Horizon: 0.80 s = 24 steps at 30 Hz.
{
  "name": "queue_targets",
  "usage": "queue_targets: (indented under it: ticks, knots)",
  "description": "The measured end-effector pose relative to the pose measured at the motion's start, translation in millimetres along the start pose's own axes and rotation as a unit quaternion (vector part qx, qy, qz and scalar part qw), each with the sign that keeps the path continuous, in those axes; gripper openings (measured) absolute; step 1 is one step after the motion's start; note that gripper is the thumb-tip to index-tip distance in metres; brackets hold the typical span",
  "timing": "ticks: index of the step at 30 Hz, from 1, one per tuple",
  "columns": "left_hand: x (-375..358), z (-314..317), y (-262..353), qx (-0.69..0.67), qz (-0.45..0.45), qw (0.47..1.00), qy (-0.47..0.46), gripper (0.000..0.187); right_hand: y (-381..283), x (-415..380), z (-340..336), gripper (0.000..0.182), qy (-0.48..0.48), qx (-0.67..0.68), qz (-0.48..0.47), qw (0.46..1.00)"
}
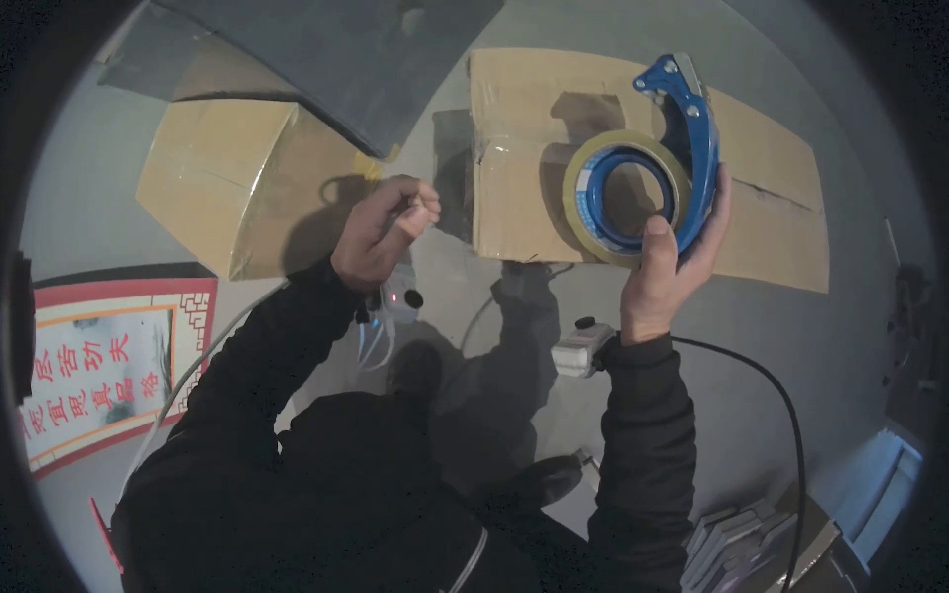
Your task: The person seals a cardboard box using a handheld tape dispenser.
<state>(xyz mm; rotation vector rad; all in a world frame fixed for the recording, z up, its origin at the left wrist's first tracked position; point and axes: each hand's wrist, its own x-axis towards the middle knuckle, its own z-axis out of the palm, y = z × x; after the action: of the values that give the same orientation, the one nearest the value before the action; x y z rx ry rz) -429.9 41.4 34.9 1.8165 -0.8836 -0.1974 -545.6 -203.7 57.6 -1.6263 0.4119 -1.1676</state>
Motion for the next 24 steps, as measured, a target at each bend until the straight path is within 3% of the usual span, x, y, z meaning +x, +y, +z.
queue_targets:
  ticks: [3, 6, 10, 12, 14, 15, 17, 18, 21, 24]
  knots:
    - [2, 4, 5, -0.018, 0.004, 0.999, -0.032, 0.020, -2, -1, 0, 0.079, 0.000, -0.003, 0.008, 1.000]
    - [37, -1, -7, 0.094, 0.101, 0.989, -0.053, 0.030, -3, -1, 1, 0.078, -0.005, 0.002, 0.009, 1.000]
    - [63, 4, -22, 0.008, -0.076, 0.987, -0.142, 0.009, -1, 1, 0, 0.079, -0.017, 0.009, 0.019, 1.000]
    - [62, 12, -24, -0.090, -0.176, 0.967, -0.160, 0.018, 0, 1, -1, 0.080, -0.015, 0.016, 0.021, 1.000]
    - [47, 23, 4, 0.112, -0.334, 0.892, -0.285, 0.013, 1, 2, -2, 0.080, -0.018, 0.015, 0.011, 1.000]
    - [32, 26, 3, 0.163, -0.367, 0.860, -0.315, 0.015, 2, 2, -1, 0.080, -0.015, 0.013, 0.009, 1.000]
    - [-11, 28, -55, 0.295, -0.021, 0.910, -0.289, 0.012, 2, 3, -1, 0.079, -0.014, 0.024, -0.004, 1.000]
    - [-27, 27, -69, 0.318, 0.065, 0.904, -0.279, 0.014, 3, 1, -2, 0.079, -0.016, 0.024, -0.004, 1.000]
    - [-34, 11, -61, 0.379, 0.192, 0.779, -0.462, 0.010, 3, 2, -2, 0.080, -0.017, 0.017, -0.014, 1.000]
    - [-27, 9, -30, 0.294, 0.194, 0.776, -0.523, 0.017, 0, 2, -1, 0.078, -0.020, 0.022, -0.008, 1.000]
